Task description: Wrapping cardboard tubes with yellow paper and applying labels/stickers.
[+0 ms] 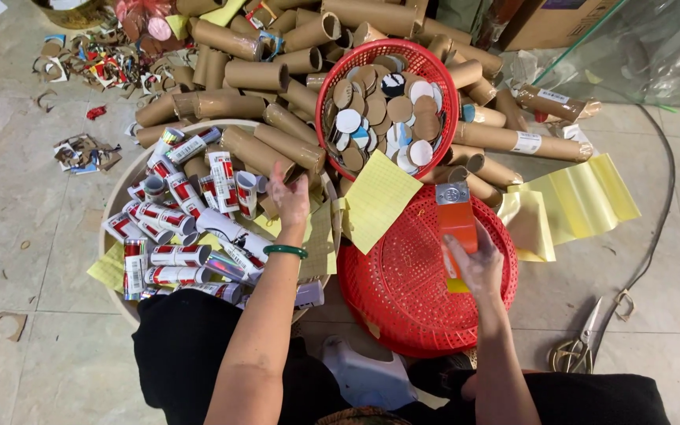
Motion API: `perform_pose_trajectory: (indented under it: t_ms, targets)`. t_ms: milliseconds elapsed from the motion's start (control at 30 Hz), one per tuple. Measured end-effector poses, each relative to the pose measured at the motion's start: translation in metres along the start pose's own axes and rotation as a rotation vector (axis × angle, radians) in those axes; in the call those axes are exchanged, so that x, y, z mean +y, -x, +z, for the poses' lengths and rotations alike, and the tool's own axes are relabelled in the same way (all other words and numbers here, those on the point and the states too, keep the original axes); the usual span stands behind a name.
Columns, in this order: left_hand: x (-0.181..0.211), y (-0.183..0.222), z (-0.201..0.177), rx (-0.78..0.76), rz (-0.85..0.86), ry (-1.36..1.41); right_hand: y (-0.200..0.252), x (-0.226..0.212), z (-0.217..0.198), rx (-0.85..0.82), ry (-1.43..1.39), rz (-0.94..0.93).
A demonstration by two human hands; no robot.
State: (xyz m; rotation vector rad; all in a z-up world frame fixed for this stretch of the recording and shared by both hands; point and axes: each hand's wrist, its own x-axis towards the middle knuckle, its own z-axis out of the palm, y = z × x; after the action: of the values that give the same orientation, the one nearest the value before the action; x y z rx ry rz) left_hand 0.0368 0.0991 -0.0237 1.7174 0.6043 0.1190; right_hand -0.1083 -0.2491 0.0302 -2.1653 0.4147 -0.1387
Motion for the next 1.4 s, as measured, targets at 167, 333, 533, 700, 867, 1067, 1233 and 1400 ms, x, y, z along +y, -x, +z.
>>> perform_pose_trajectory:
  t_ms: [167,333,533,700,867,1067,1233,1400]
  targets:
    - [-0.015,-0.009,-0.002,0.002,-0.09,0.027,0.009,-0.019,0.009,0.043,0.435,-0.191]
    - [-0.035,-0.048,0.006,-0.029,-0.282,0.088,0.008,0.007,0.026,0.025,0.708,-0.151]
    - [-0.023,-0.06,0.003,0.149,-0.519,0.442,0.018,0.042,0.047,-0.133,0.811,-0.058]
    - [-0.094,-0.101,0.029,0.228,-0.469,0.369,0.023,0.023,0.035,-0.213,0.741,0.025]
    - [-0.035,-0.034,0.028,0.16,-0.267,0.627,0.004,0.012,0.029,-0.13,0.696,-0.088]
    - [0.043,0.033,-0.003,-0.506,-0.124,0.131,0.013,-0.059,0.031,0.041,0.474,-0.398]
    - [0.028,0.051,-0.01,-0.911,0.094,-0.187,0.02,-0.065,0.044,0.087,0.558,-0.641]
    - [-0.023,0.043,0.013,-0.892,-0.169,0.1,0.024,-0.048,0.066,-0.318,0.454,-0.251]
